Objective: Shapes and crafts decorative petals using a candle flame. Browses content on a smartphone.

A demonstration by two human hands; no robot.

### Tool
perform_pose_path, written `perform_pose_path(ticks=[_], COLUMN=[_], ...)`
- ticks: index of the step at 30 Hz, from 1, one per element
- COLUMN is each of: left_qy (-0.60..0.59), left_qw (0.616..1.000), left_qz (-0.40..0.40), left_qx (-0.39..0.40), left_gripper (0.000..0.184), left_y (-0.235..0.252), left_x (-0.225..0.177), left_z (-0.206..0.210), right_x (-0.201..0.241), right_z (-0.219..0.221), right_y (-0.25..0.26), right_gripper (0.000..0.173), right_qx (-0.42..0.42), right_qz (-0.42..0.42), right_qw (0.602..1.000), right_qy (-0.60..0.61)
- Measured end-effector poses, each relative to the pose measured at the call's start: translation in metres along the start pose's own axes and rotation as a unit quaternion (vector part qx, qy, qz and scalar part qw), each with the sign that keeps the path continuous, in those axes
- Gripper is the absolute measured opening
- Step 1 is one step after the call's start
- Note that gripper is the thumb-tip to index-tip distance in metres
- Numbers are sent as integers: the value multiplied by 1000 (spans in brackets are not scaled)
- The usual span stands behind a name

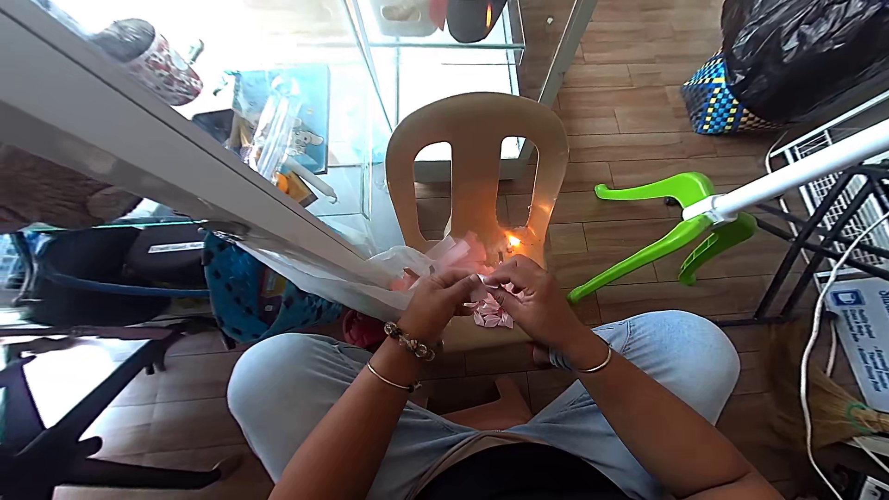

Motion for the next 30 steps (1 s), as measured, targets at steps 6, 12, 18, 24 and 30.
perform_pose_path(ticks=[6, 12, 18, 24, 30], left_qy=[-137, -117, -129, -154, -154], left_qw=[990, 993, 991, 987, 986], left_qz=[-39, -1, 3, 11, 30], left_qx=[8, 15, -26, -48, -61], left_gripper=[16, 16, 16, 17, 19], left_y=[-2, -4, -5, -5, -4], left_x=[3, -2, -2, -1, -5], left_z=[0, -3, -9, -14, -11], right_x=[11, 8, -12, -29, -34], right_z=[11, 14, 11, 24, 32], right_y=[-3, 0, 4, -3, -6], right_gripper=[22, 29, 24, 25, 20], right_qx=[-20, -1, -5, -6, -22], right_qz=[-83, -65, 88, 221, 279], right_qw=[986, 994, 986, 925, 876], right_qy=[-140, -90, 141, 311, 394])
Point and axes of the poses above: each hand's wrist, its own y-axis towards the middle knuckle, its own z-axis out of the palm, x = y × z, the point moved 9 cm from there along y, towards the middle knuckle, and after that the axes turned 2 degrees about y, right-handed, at the moved point
